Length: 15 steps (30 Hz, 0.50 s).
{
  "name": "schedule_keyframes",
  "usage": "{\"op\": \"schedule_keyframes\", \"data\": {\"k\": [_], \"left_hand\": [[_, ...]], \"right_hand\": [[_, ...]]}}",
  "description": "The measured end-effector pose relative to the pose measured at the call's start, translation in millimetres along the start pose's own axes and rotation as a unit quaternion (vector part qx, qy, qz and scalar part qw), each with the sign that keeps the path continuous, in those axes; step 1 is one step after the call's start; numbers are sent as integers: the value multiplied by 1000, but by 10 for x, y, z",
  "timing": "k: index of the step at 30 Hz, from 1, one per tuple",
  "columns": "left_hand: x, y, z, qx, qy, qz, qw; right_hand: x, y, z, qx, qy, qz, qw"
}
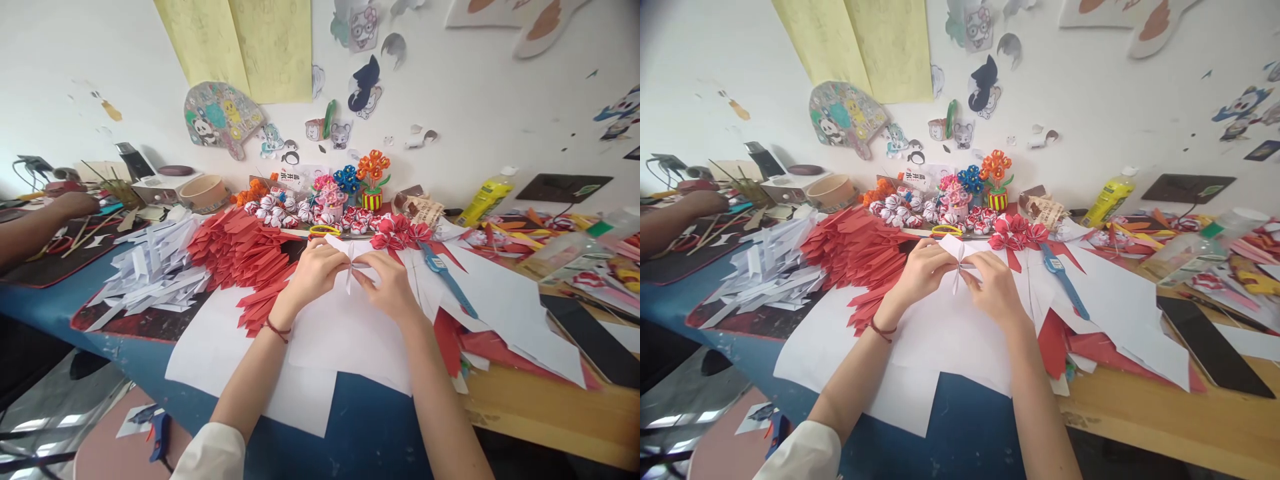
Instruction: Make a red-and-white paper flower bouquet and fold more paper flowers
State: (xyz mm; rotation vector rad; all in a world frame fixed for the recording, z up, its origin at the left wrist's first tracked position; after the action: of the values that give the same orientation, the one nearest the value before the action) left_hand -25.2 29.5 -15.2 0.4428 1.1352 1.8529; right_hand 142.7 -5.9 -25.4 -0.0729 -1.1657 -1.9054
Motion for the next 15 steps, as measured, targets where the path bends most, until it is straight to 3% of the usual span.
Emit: {"op": "schedule_keyframes", "data": {"k": [10, 15], "left_hand": [[33, -27, -16, 25, -19, 20, 999], [28, -7, -28, 26, -9, 37, 999]], "right_hand": [[-112, -43, -20, 58, -29, 50, 997], [-106, -45, -10, 57, -26, 84, 994]]}}
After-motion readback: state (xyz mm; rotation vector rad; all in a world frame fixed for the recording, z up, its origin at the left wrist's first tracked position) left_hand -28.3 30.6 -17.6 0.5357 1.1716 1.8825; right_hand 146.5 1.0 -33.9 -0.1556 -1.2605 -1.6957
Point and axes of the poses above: each hand's wrist, its own z-axis towards the middle knuckle, its own y-axis out of the back of the hand, x = y × z, the point moved 2 cm from there along z, towards the middle knuckle, and after that the axes turned 11 degrees about x, right-handed, at the moved point
